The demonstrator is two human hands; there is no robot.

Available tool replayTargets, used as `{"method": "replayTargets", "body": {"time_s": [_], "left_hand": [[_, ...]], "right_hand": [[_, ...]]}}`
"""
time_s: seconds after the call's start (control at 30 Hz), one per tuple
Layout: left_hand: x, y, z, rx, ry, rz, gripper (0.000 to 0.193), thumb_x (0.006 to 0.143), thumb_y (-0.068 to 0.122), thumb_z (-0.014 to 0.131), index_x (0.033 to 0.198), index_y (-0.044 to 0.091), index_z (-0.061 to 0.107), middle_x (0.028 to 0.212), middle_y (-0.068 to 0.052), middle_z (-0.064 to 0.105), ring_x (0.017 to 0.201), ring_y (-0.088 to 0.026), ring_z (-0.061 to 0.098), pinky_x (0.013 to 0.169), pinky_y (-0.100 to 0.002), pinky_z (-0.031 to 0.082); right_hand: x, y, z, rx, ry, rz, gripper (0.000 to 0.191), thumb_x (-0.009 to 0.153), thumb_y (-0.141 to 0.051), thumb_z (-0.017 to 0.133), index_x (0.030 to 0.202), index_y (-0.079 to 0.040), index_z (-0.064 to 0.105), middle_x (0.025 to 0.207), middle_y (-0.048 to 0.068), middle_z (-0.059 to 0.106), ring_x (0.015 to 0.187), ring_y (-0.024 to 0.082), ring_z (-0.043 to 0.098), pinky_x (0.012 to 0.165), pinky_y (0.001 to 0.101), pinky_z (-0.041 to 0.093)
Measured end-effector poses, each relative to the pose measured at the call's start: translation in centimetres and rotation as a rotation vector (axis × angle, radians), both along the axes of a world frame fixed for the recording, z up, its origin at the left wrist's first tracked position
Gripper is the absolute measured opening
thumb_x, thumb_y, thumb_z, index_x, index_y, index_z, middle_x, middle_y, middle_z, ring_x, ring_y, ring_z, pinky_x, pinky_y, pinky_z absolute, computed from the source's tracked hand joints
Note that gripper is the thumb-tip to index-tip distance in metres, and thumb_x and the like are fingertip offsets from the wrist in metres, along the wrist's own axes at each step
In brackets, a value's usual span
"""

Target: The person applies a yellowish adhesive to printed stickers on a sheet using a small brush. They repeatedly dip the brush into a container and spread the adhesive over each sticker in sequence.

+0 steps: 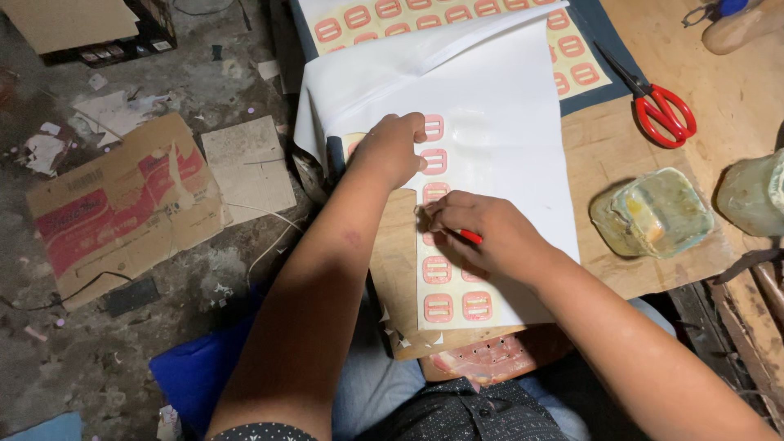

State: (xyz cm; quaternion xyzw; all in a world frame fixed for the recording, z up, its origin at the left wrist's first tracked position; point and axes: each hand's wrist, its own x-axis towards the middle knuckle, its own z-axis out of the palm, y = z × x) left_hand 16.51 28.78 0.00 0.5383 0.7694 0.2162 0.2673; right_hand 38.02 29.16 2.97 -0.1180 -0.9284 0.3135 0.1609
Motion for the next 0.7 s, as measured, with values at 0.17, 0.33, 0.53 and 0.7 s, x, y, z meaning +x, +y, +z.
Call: {"method": "replayTargets", "body": {"time_s": [0.17,0.33,0.53,0.7], "left_hand": [[0.0,0.1,-0.3,0.017,0.018,-0.017,0.039,0.077,0.013,0.082,0.11,0.014,0.062,0.117,-0.01,0.062,0.11,-0.032,0.063,0.088,-0.044,0.053],[0.2,0.1,-0.3,0.033,0.038,-0.018,0.038,0.077,0.013,0.082,0.11,0.014,0.062,0.117,-0.011,0.061,0.11,-0.033,0.063,0.088,-0.043,0.053],[0.1,0.1,-0.1,0.008,0.043,-0.014,0.04,0.077,0.014,0.082,0.111,0.014,0.061,0.118,-0.011,0.061,0.109,-0.033,0.063,0.087,-0.044,0.053],[0.2,-0.1,-0.2,0.025,0.041,-0.02,0.039,0.077,0.014,0.082,0.111,0.014,0.062,0.117,-0.011,0.062,0.11,-0.033,0.063,0.088,-0.043,0.053]], "right_hand": [[1.9,1.1,0.2,0.013,0.011,-0.012,0.009,0.082,-0.004,0.073,0.091,-0.005,0.071,0.105,0.009,0.073,0.104,0.028,0.074,0.085,0.0352,0.058],[2.8,2.3,-0.6,-0.001,-0.032,-0.152,0.014,0.08,-0.001,0.072,0.093,-0.004,0.074,0.098,0.01,0.073,0.093,0.027,0.073,0.081,0.0342,0.058],[2.0,2.6,-2.3,-0.166,0.146,-0.361,0.016,0.086,-0.004,0.072,0.101,-0.002,0.072,0.1,0.011,0.072,0.091,0.026,0.073,0.082,0.0332,0.055],[3.1,1.2,-2.6,-0.066,0.035,-0.295,0.014,0.082,-0.005,0.075,0.095,-0.002,0.072,0.095,0.01,0.072,0.087,0.022,0.071,0.079,0.0321,0.055]]}}
